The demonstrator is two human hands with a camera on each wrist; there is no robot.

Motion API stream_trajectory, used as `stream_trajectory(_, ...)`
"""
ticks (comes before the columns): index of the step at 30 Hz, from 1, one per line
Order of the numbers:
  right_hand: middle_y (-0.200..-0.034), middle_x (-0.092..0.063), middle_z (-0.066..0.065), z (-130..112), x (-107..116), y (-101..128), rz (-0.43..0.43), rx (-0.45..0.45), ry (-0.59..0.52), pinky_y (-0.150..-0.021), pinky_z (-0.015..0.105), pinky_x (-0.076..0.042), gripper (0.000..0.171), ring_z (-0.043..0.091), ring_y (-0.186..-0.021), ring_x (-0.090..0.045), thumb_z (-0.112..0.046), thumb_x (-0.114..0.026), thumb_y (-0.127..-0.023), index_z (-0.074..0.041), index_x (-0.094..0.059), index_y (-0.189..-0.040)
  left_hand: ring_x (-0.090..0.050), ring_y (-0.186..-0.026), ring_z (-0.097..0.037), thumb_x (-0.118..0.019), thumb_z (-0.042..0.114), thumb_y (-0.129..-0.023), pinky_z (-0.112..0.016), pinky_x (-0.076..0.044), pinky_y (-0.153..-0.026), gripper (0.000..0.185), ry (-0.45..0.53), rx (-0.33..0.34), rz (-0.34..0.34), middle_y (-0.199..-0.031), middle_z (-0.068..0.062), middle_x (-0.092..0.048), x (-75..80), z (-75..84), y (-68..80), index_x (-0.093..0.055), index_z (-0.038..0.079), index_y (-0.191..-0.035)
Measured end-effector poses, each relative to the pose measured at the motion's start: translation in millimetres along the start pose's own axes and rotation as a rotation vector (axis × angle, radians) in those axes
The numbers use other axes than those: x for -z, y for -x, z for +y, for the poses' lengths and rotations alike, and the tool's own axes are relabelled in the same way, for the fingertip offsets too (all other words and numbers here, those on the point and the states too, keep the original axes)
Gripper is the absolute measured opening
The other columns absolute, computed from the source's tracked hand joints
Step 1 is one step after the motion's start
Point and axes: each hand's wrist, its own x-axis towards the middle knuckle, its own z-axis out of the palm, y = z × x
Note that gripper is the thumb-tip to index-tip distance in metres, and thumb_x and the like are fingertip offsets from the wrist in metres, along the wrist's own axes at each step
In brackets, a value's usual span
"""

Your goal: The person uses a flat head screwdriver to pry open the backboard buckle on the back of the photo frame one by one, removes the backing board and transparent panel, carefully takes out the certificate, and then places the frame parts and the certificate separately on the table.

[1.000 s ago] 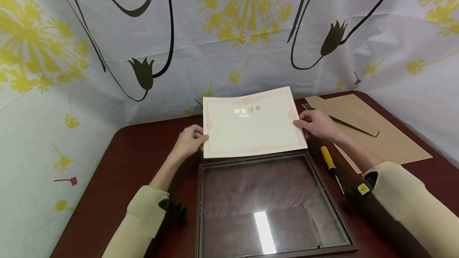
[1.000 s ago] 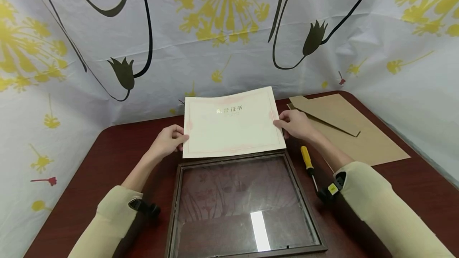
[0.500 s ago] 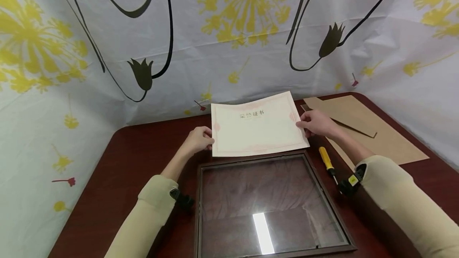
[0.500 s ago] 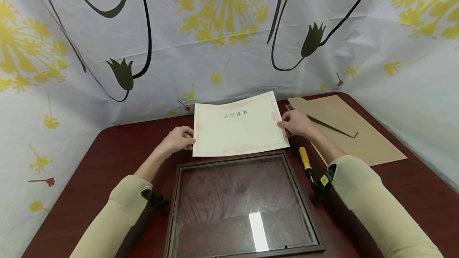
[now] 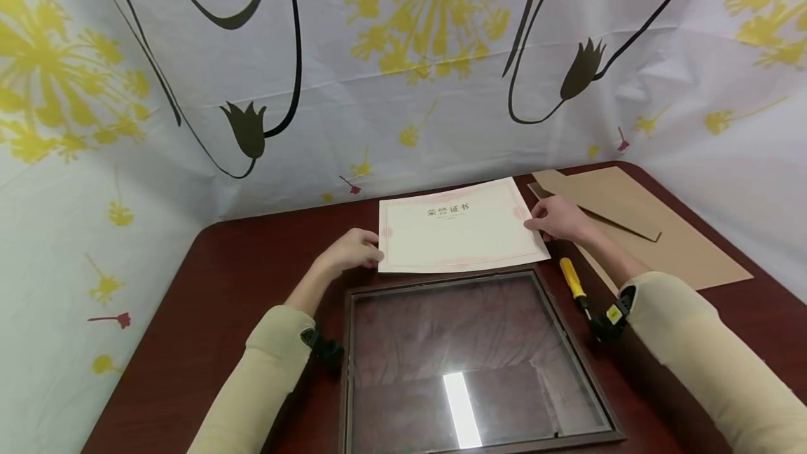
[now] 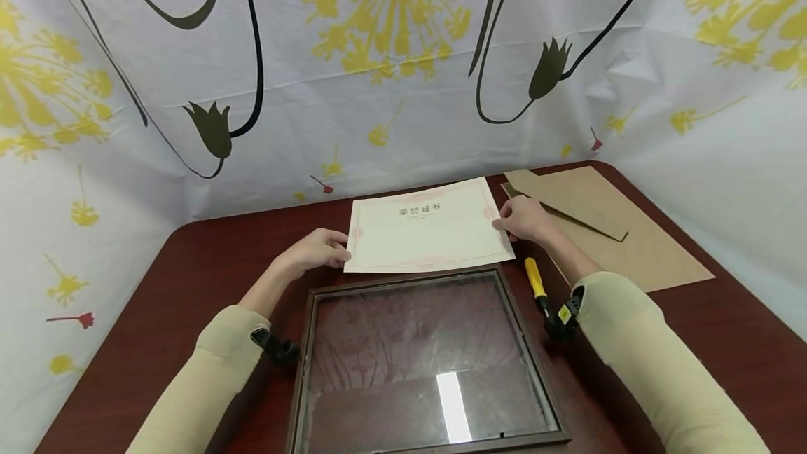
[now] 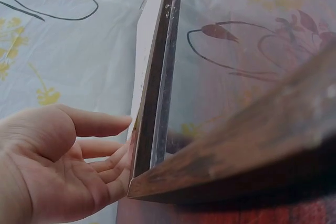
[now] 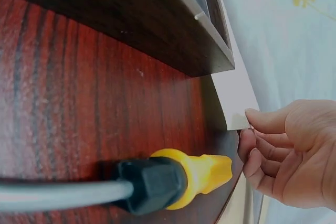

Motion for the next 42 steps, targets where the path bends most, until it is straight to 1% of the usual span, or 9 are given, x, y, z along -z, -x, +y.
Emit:
stream_trajectory(3, -0.070, -0.063, 0.012, -0.1, 1.2, 0.5, 0.017, -0.003, 0.016, -0.058, 0.033, -0.046, 0.031, 0.021, -0.061, -0.062, -0.016, -0.065, -0.098, 0.013, -0.061, -0.106, -0.067, -0.082, -0.020, -0.060, 0.003, -0.096, -0.031, -0.056, -0.076, 0.057, -0.023, 0.003, -0.019, -0.108, -0.024, -0.070, -0.5, 1.1, -0.4, -0.040, -0.013, -0.148)
stream_trajectory(5, -0.069, -0.064, 0.011, -0.4, 1.7, 1.2, 0.028, -0.005, 0.039, -0.058, 0.032, -0.045, 0.031, 0.021, -0.061, -0.062, -0.017, -0.064, -0.098, 0.013, -0.062, -0.107, -0.067, -0.081, -0.020, -0.060, 0.006, -0.098, -0.029, -0.055, -0.073, 0.058, -0.035, 0.008, -0.018, -0.111, -0.024, -0.069, -1.0, 1.3, -0.5, -0.038, -0.011, -0.149)
stream_trajectory(11, -0.080, -0.070, 0.017, -4.6, 2.0, 7.7, 0.075, 0.000, 0.129, -0.055, 0.033, -0.046, 0.034, 0.020, -0.057, -0.065, -0.019, -0.061, -0.100, 0.013, -0.064, -0.110, -0.068, -0.101, -0.034, -0.057, 0.011, -0.102, -0.038, -0.056, -0.086, 0.059, -0.053, 0.013, 0.024, -0.130, -0.029, -0.061, 2.9, -3.6, 6.9, -0.033, -0.011, -0.151)
stream_trajectory(16, -0.078, -0.069, 0.015, -6.4, 0.7, 19.7, 0.084, 0.031, 0.103, -0.053, 0.033, -0.047, 0.030, 0.020, -0.055, -0.064, -0.020, -0.062, -0.101, 0.010, -0.066, -0.107, -0.066, -0.104, -0.035, -0.056, 0.013, -0.103, -0.044, -0.053, -0.090, 0.054, -0.081, 0.003, 0.067, -0.129, -0.029, -0.060, 9.8, -10.8, 20.5, -0.040, -0.008, -0.149)
stream_trajectory(22, -0.075, -0.065, 0.008, -9.4, -2.4, 39.2, 0.033, 0.070, 0.044, -0.054, 0.033, -0.049, 0.030, 0.020, -0.057, -0.061, -0.024, -0.061, -0.102, 0.005, -0.066, -0.108, -0.066, -0.099, -0.033, -0.057, 0.014, -0.103, -0.043, -0.053, -0.087, 0.046, -0.110, 0.010, 0.127, -0.121, -0.024, -0.064, 15.6, -17.8, 41.1, -0.049, -0.005, -0.144)
stream_trajectory(27, -0.070, -0.062, 0.004, -12.0, -6.1, 53.6, -0.016, 0.151, -0.010, -0.050, 0.032, -0.047, 0.029, 0.020, -0.054, -0.059, -0.022, -0.062, -0.102, 0.007, -0.065, -0.109, -0.064, -0.087, -0.026, -0.056, 0.013, -0.103, -0.037, -0.052, -0.073, 0.041, -0.177, -0.001, 0.144, -0.108, -0.017, -0.067, 14.3, -22.8, 58.4, -0.054, -0.004, -0.139)
stream_trajectory(31, -0.067, -0.060, 0.003, -13.2, -11.0, 64.2, -0.060, 0.170, -0.044, -0.046, 0.032, -0.046, 0.026, 0.020, -0.051, -0.057, -0.021, -0.062, -0.102, 0.004, -0.064, -0.109, -0.061, -0.079, -0.021, -0.057, 0.012, -0.102, -0.034, -0.049, -0.066, 0.037, -0.210, -0.012, 0.135, -0.098, -0.012, -0.067, 10.4, -27.4, 71.5, -0.056, -0.004, -0.136)
stream_trajectory(37, -0.062, -0.057, 0.001, -13.2, -20.5, 74.3, -0.127, 0.189, -0.088, -0.046, 0.032, -0.046, 0.021, 0.020, -0.048, -0.056, -0.023, -0.063, -0.102, -0.002, -0.064, -0.108, -0.067, -0.078, -0.020, -0.059, 0.014, -0.102, -0.038, -0.054, -0.071, 0.036, -0.199, -0.016, 0.113, -0.098, -0.011, -0.069, 4.1, -33.3, 89.0, -0.058, -0.006, -0.132)
stream_trajectory(42, -0.058, -0.054, -0.001, -12.0, -26.1, 77.4, -0.153, 0.187, -0.104, -0.048, 0.031, -0.047, 0.024, 0.019, -0.047, -0.057, -0.023, -0.064, -0.101, -0.002, -0.063, -0.111, -0.069, -0.077, -0.018, -0.061, 0.016, -0.102, -0.038, -0.056, -0.073, 0.040, -0.197, -0.030, 0.130, -0.100, -0.011, -0.071, -4.3, -35.1, 98.4, -0.059, -0.010, -0.132)
